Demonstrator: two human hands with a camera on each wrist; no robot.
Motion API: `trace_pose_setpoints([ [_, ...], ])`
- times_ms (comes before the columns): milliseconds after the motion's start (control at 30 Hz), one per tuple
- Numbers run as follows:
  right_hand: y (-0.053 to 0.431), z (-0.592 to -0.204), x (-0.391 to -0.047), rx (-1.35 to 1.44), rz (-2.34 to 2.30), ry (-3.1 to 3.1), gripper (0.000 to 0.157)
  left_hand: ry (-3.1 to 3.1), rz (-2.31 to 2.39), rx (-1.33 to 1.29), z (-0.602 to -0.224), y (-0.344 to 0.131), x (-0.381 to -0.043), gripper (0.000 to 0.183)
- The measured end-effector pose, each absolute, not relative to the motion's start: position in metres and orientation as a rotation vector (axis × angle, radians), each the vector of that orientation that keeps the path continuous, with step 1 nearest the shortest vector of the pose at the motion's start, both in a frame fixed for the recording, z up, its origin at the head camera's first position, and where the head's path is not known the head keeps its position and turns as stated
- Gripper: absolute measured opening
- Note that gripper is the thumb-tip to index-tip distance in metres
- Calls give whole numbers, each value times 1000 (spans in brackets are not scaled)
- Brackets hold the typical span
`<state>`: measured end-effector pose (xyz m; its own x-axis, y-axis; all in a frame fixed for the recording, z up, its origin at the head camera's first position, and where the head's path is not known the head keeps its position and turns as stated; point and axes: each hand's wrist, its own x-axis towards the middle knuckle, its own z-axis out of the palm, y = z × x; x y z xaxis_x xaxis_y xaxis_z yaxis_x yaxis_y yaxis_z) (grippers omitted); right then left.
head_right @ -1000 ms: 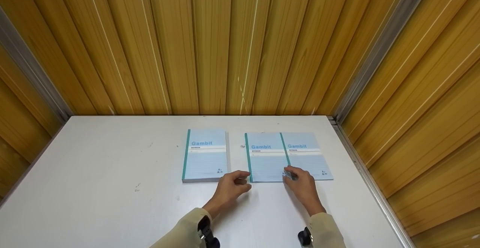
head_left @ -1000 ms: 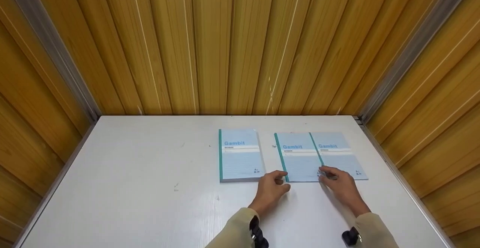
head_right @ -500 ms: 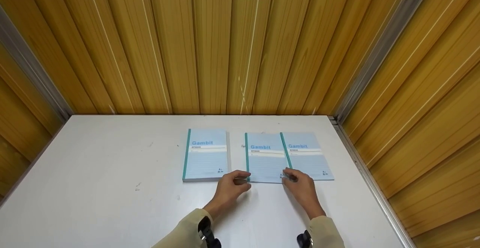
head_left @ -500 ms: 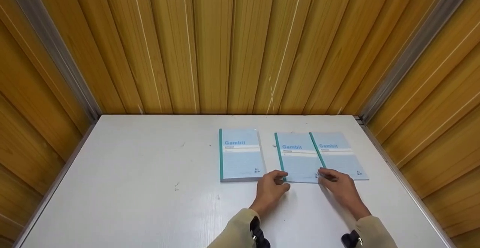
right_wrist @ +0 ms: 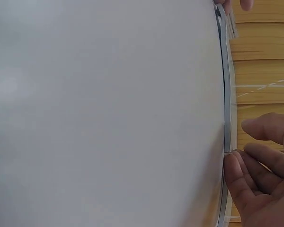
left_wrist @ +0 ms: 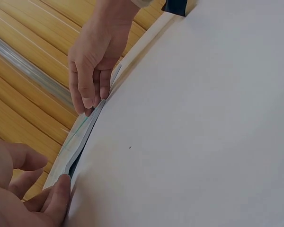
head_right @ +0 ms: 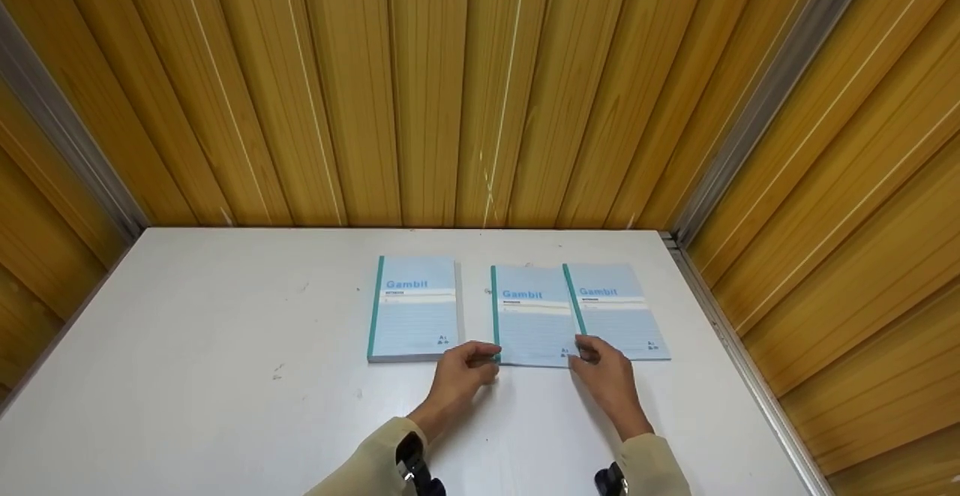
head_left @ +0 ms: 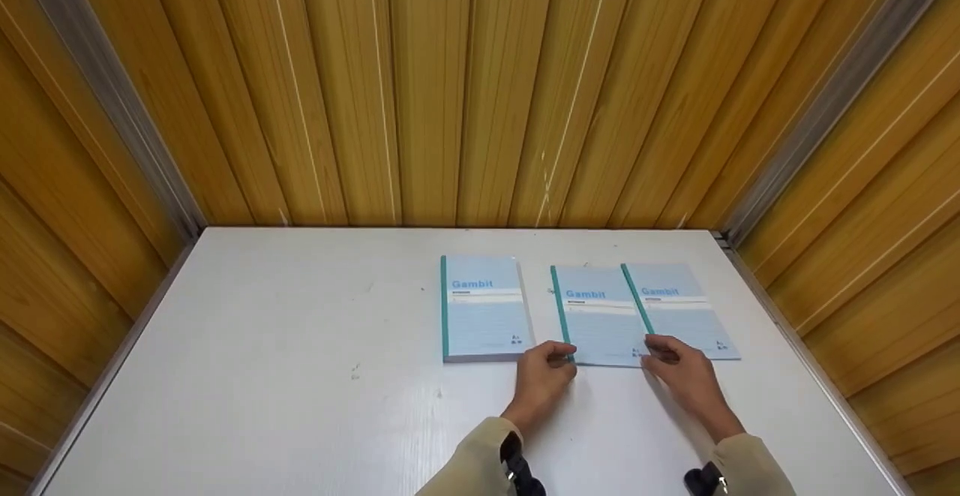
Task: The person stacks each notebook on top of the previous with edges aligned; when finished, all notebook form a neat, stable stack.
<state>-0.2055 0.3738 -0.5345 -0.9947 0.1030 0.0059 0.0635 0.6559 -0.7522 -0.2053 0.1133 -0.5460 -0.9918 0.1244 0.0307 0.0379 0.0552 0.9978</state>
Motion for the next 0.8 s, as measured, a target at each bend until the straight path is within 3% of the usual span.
trace_pose_setpoints([
  [800, 377, -537, -200, -143, 1281, -2831, 40, 2116, 2194, 53, -542, 126, -200, 32],
])
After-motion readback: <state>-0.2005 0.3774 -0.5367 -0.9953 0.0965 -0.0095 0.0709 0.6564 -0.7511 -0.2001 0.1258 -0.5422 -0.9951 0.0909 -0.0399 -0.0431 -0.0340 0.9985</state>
